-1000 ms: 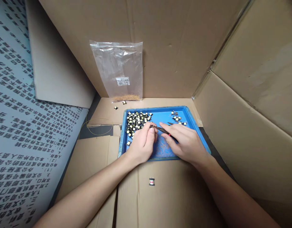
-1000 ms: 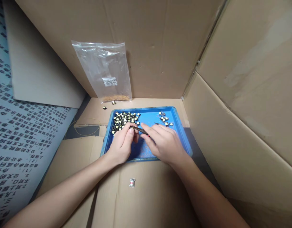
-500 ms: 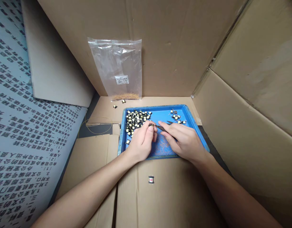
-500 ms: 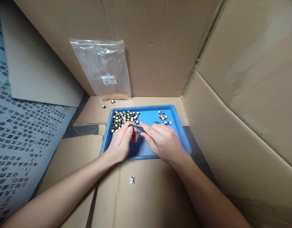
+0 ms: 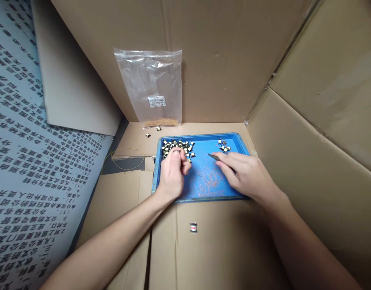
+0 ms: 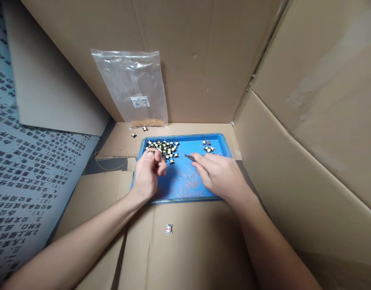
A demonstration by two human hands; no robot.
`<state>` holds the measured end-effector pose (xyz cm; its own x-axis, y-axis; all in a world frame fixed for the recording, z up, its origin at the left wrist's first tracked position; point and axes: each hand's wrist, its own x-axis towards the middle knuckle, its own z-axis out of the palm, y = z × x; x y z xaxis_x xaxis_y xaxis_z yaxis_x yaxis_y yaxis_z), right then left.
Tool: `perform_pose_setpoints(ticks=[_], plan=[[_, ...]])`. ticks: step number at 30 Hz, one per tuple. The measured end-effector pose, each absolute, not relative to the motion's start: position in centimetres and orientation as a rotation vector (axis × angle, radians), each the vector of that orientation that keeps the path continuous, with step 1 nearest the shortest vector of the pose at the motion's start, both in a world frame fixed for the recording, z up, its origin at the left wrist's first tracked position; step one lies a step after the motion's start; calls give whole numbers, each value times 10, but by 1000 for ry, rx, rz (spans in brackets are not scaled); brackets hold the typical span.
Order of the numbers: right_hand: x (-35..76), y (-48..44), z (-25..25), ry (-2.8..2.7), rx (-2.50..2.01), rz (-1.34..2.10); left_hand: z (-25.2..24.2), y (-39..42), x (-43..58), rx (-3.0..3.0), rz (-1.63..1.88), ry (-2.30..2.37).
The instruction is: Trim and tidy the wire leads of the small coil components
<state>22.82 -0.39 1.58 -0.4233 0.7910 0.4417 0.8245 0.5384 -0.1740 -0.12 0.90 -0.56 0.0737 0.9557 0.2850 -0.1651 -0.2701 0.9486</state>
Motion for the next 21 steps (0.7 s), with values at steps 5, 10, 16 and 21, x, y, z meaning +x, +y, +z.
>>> perform_pose_setpoints(ticks=[5,10,16,21], plan=[[234,-1,18,-2504,-1293,-188,-5,6,0,1448,1302,906],[241,3,13,-2517,-1345,-248,-4,3,-1,1487,1252,921],[230,0,15,-2376,-1349,-36,-1,2,-1,1541,1210,969],[232,1,9,-2403,-1560,31,0,2,-2,1550,1207,933]])
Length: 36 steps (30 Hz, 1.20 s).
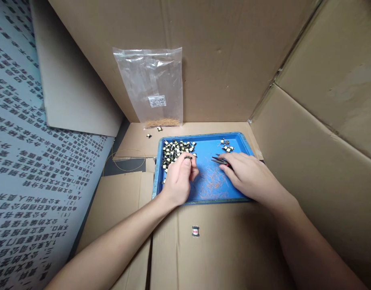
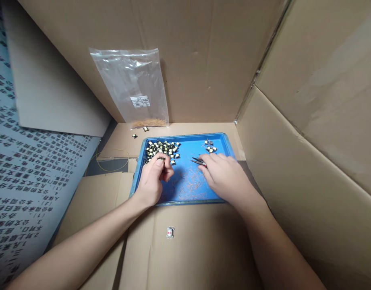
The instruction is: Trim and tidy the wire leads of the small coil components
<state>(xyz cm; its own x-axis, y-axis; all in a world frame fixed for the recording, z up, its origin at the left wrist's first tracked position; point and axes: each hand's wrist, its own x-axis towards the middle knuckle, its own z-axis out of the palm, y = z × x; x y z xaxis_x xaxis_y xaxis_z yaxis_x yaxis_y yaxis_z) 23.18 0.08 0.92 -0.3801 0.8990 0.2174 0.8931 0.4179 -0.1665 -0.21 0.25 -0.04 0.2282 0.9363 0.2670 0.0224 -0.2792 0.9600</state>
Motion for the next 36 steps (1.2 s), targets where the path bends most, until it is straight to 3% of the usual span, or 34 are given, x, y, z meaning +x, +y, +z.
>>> perform_pose_setpoints(ticks=[5,18,21,26,36], plan=[[232,0,9,-2389,-1703,99,0,4,-5,1625,1246,984],[218,5,10,-2372,-1311,217,1,3,-6,1710,1305,1046],[244,9,27,-2147,-1518,18,1,2,-5,1754,1298,1046],[263,10,40,-2397,-1974,-117,0,3,-5,1800,1225,1052],[257,17,10,-2338,-1914,-10,2,7,-5,1985,1215,1074]])
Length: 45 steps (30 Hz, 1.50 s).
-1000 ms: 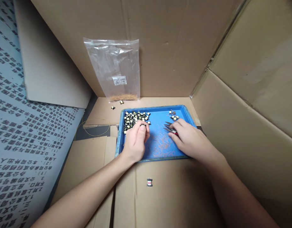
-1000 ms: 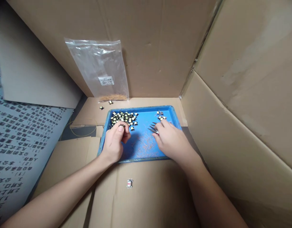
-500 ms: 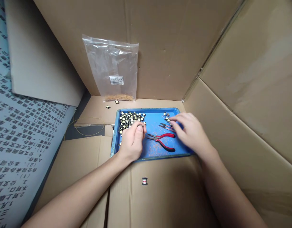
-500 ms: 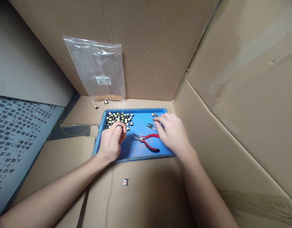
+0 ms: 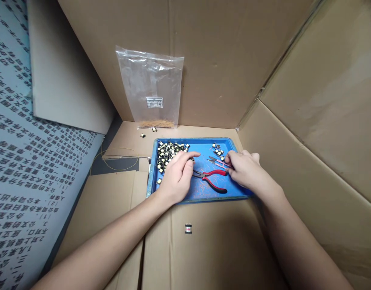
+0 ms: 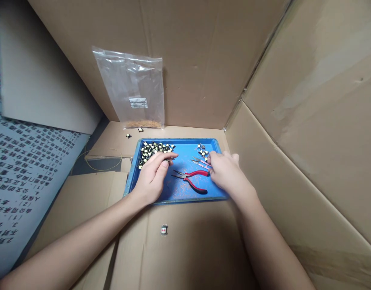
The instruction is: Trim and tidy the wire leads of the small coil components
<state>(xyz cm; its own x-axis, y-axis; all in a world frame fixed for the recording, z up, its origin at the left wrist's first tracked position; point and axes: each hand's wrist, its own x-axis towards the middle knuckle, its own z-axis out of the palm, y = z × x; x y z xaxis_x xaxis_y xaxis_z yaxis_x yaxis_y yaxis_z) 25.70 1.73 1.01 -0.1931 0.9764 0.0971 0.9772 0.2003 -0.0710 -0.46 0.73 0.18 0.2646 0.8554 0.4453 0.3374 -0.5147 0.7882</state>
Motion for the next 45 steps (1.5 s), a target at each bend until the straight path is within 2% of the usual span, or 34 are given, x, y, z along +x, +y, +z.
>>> perform_pose_setpoints(ticks=[5,9,12,14,21,28,33,45], plan=[[263,18,23,-2340,-1763,224,-1,9,-2,2019,1230,1095],[251,20,31,-2029,-1515,348,-2,9,0,1873,1228,1105],[231,23,23,-1766,-1307,775,-4,10,1,1655,1267,1122],[218,24,14,-1635,-1259,934,-5,12,1,1563,1266,1128],[214,13,14,-2005,-1231,465,-6,18,0,1295,1199,989],[215,4,17,-2250,-1443,300,3,18,-2,1082,1156,954],[213,5,11,-2253,-1309,216,5,19,0,945,1086,886],[217,6,4,-2264,-1036,-253,3,18,1,983,1093,856]])
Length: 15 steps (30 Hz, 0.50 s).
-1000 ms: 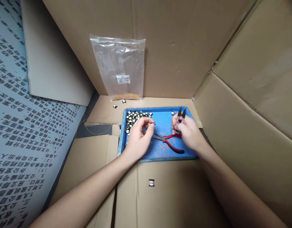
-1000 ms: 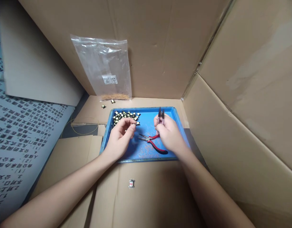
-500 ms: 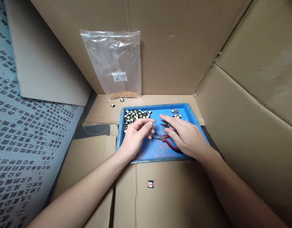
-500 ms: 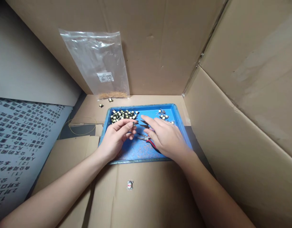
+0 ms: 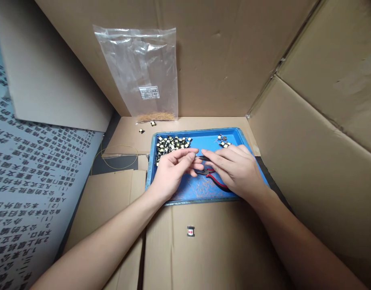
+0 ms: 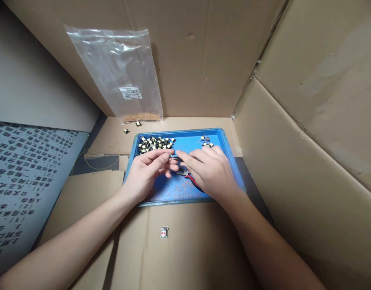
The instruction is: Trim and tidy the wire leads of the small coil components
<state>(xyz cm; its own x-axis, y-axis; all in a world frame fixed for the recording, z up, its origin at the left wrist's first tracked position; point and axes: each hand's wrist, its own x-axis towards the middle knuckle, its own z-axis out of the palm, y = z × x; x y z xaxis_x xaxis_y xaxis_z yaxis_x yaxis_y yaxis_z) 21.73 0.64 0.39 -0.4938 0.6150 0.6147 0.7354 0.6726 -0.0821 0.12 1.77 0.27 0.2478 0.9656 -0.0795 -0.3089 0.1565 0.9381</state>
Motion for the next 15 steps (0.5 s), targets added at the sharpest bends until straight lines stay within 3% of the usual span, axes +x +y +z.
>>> perform_pose_setpoints(ticks=[15], plan=[[214,4,5,-2282,-1030,-351,4,16,4,1028,1127,858]])
